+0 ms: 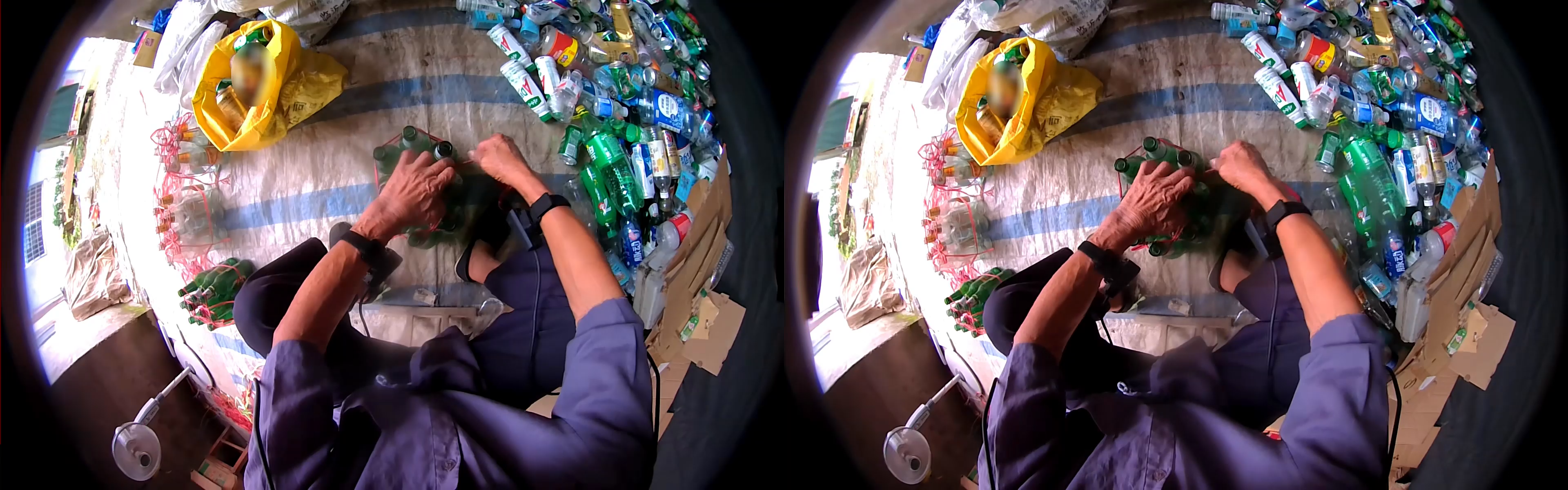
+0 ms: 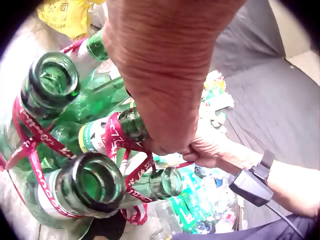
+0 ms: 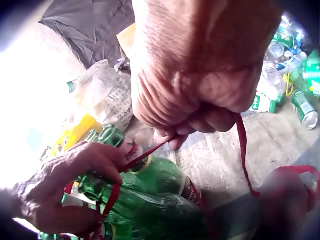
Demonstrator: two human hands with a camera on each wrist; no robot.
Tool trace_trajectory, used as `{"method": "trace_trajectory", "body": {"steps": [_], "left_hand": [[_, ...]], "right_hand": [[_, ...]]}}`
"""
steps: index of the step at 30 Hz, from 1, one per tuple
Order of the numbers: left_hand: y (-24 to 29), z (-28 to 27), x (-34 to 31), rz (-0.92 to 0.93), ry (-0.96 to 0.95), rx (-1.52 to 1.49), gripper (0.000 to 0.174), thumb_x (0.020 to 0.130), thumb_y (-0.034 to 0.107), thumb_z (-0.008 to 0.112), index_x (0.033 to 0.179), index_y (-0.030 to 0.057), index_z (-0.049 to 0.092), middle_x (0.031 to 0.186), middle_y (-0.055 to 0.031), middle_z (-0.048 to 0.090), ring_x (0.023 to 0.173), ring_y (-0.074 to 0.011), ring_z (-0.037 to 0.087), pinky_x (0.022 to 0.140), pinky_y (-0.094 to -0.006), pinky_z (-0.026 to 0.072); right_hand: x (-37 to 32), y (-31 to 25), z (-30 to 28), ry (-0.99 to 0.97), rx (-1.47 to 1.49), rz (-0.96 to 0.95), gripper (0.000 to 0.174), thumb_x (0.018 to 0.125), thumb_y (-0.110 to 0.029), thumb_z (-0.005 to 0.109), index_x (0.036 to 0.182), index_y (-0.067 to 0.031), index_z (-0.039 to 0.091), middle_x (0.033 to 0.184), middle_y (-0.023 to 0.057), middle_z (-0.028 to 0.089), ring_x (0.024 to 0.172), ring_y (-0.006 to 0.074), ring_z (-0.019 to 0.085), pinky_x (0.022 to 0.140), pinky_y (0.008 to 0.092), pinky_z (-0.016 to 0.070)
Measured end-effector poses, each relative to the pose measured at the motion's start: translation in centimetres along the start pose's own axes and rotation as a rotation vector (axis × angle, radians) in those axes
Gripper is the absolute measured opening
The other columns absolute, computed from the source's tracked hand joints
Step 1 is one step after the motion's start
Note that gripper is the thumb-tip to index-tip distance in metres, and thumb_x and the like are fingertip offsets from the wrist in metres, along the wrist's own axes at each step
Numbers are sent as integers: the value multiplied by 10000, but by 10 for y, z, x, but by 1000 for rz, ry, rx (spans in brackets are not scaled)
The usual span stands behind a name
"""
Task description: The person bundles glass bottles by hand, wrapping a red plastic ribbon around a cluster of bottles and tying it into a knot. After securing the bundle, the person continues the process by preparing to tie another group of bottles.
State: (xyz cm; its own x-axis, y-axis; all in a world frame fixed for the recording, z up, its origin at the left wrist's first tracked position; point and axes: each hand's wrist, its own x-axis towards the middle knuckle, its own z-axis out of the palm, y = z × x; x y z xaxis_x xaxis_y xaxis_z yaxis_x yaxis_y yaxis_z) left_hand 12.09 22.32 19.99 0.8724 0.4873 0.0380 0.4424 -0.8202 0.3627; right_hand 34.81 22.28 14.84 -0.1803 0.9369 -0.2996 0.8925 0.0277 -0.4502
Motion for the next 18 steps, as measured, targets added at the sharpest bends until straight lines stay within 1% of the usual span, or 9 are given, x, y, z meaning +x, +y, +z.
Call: {"method": "trace_trajectory", "body": {"steps": [1, 3, 6, 7, 9, 10, 12, 16, 18], "left_hand": [[1, -2, -1, -19, -24, 6, 452, 601, 246, 650, 1010, 99, 525, 1078, -40, 542, 945, -244, 512, 831, -397, 379], [-2, -2, -3, -41, -41, 20, 453, 606, 257, 649, 1010, 91, 529, 1078, -45, 540, 947, -249, 512, 839, -397, 383], [-3, -1, -5, -15, -19, 67, 454, 632, 312, 649, 1009, 79, 553, 1090, -61, 530, 968, -256, 509, 868, -394, 390], [-2, -1, -5, -18, -12, 70, 454, 632, 312, 649, 1009, 79, 553, 1090, -61, 530, 968, -256, 509, 868, -394, 390], [1, -2, -5, -63, -72, 80, 455, 643, 314, 649, 1018, 75, 551, 1104, -58, 524, 987, -255, 506, 871, -388, 390], [2, -3, -8, -63, -83, 36, 465, 654, 289, 647, 1054, 77, 542, 1156, -58, 520, 1007, -256, 502, 875, -386, 391], [2, 1, -12, -57, -22, 19, 493, 659, 277, 650, 1091, 73, 533, 1198, -64, 514, 1031, -262, 501, 888, -390, 390], [5, 0, -19, -46, 102, -77, 563, 708, 229, 655, 1218, 63, 487, 1327, -91, 480, 1107, -282, 493, 937, -404, 382], [-1, 6, -20, -54, 126, -143, 543, 730, 217, 656, 1223, 57, 496, 1331, -100, 484, 1124, -287, 490, 951, -405, 378]], "right_hand": [[-1, 5, -1, -1, -87, -97, 334, 825, -321, 558, 775, -18, 691, 861, 221, 657, 847, 388, 642, 786, 448, 509], [1, 11, 4, 42, -139, -82, 330, 846, -329, 553, 786, -41, 703, 846, 206, 661, 839, 375, 647, 783, 446, 509], [-1, 8, 4, 54, -6, 127, 359, 867, -329, 540, 788, -17, 698, 833, 203, 661, 825, 376, 647, 773, 449, 511], [2, 11, 4, 56, -12, 123, 359, 867, -329, 540, 788, -17, 698, 833, 203, 661, 825, 376, 647, 773, 449, 511], [5, 18, 5, -47, -229, -154, 378, 855, -344, 556, 794, 5, 689, 854, 223, 655, 840, 395, 641, 782, 449, 509], [4, 20, 7, -48, -231, -159, 378, 855, -344, 556, 794, 5, 689, 854, 223, 655, 840, 395, 641, 782, 449, 509], [-5, 13, 0, -50, -35, 11, 375, 851, -343, 564, 796, 8, 683, 844, 227, 650, 824, 400, 637, 763, 445, 511], [-4, 17, 10, -40, -79, 15, 381, 848, -349, 567, 776, 10, 674, 831, 233, 642, 805, 402, 633, 760, 451, 508], [-6, 10, -3, -78, 143, 212, 381, 844, -352, 572, 754, 5, 671, 820, 243, 633, 801, 410, 625, 757, 454, 502]]}}
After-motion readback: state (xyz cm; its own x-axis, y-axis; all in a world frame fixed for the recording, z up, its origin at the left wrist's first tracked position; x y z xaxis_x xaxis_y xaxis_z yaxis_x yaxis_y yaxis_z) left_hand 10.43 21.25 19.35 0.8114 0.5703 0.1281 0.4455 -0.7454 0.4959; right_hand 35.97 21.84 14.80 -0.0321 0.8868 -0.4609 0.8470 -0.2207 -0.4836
